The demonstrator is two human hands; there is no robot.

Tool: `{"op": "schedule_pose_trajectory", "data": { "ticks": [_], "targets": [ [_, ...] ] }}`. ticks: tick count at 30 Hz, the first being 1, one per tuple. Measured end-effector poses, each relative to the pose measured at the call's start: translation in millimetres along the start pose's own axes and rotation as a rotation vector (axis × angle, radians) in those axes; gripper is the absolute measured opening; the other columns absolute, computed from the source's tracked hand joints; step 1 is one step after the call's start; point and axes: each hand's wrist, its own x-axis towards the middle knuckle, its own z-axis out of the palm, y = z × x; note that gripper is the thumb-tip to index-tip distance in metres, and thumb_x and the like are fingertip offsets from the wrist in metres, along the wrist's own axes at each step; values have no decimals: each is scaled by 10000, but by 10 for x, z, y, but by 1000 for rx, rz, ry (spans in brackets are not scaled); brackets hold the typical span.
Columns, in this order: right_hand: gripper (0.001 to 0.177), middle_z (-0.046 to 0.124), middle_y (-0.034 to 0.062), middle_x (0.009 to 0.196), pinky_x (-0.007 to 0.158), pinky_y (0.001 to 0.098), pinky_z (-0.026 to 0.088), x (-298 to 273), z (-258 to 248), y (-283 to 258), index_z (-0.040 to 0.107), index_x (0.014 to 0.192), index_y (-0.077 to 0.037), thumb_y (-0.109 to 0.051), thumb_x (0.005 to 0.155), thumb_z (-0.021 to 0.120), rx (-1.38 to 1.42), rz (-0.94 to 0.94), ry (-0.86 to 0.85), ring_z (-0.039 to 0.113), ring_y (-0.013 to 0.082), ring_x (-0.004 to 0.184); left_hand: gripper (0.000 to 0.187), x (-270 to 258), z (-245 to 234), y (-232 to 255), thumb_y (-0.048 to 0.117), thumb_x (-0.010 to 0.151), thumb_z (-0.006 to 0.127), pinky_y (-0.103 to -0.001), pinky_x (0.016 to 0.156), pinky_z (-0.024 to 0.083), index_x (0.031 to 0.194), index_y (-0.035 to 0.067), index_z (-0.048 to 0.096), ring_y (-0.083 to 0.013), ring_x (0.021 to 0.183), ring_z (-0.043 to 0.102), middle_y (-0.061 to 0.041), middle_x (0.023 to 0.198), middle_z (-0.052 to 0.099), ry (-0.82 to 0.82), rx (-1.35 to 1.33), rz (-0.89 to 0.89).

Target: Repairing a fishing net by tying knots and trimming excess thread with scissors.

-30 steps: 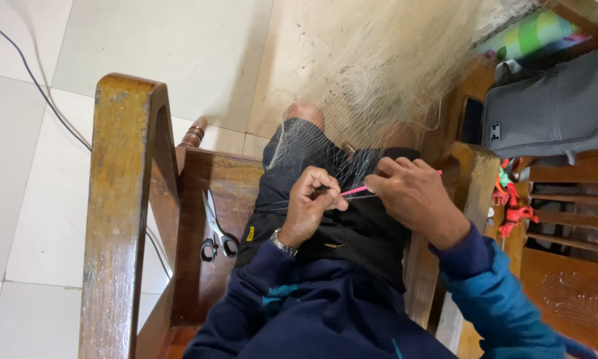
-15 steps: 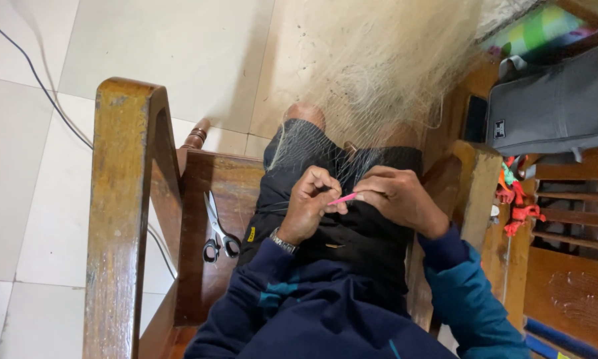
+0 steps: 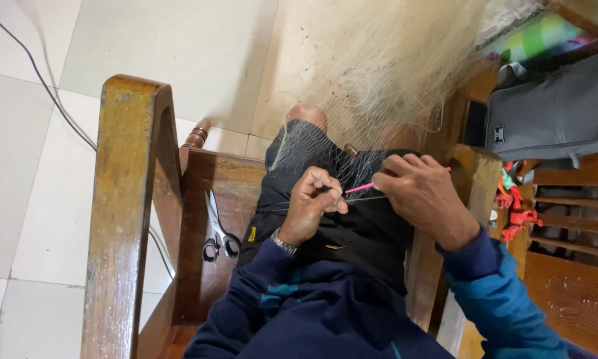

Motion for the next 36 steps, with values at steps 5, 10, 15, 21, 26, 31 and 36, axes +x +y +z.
{"op": "schedule_pose_trajectory", "data": {
  "ticks": [5, 10, 15, 21, 26, 31, 36],
  "targets": [
    [230, 521, -13, 747, 587, 304, 406, 112, 12, 85, 551, 638, -183, -206, 865, 524, 147, -48, -32, 563, 211, 694, 212, 2, -15, -17, -114, 803, 544, -248, 472, 557, 909, 35, 437, -248, 584, 667, -165, 789, 579, 6, -30, -27],
    [148, 554, 40, 772, 601, 357, 459, 124, 169, 154, 575, 722, -151, -177, 864, 539, 478, -38, -20, 582, 292, 715, 206, 12, -15, -6, -123, 805, 539, -331, 531, 592, 917, 15, 435, -261, 596, 665, -182, 798, 576, 28, -72, -47],
    [49, 606, 80, 801, 624, 390, 499, 62, 281, 60, 661, 809, -144, -156, 802, 614, 625, 34, -36, 617, 319, 764, 209, 7, 0, -20, -116, 808, 549, -361, 546, 598, 929, 10, 435, -263, 591, 664, -191, 809, 575, 11, -96, -69],
    [99, 648, 53, 869, 673, 354, 521, -50, 504, -343, 669, 905, -150, -174, 838, 601, 637, 134, 47, 645, 263, 814, 252, 6, -94, -160, -124, 791, 563, -353, 562, 604, 945, 21, 426, -252, 595, 665, -188, 835, 583, 9, -106, -112],
    [122, 514, 49, 840, 624, 288, 486, -111, 479, -710, 693, 911, -128, -189, 855, 604, 380, 286, 375, 577, 244, 725, 325, 48, -281, -334, -140, 689, 650, -239, 462, 562, 906, 6, 458, -124, 490, 593, -111, 766, 530, 61, 4, -24],
    [81, 470, 13, 812, 691, 281, 449, -7, 403, -831, 698, 848, -168, -209, 850, 628, 402, 262, 500, 536, 214, 734, 276, 62, -212, -272, -103, 673, 648, -174, 371, 424, 869, 24, 501, -56, 453, 478, -106, 736, 551, 24, 118, 56],
    [46, 644, 73, 757, 665, 352, 495, 385, -104, -682, 669, 816, -98, -91, 824, 624, 860, 286, 525, 620, 270, 689, 204, 24, -114, -159, -101, 735, 617, -176, 403, 459, 841, 13, 484, -59, 459, 480, -60, 674, 498, 55, 79, 39]
  ]
}}
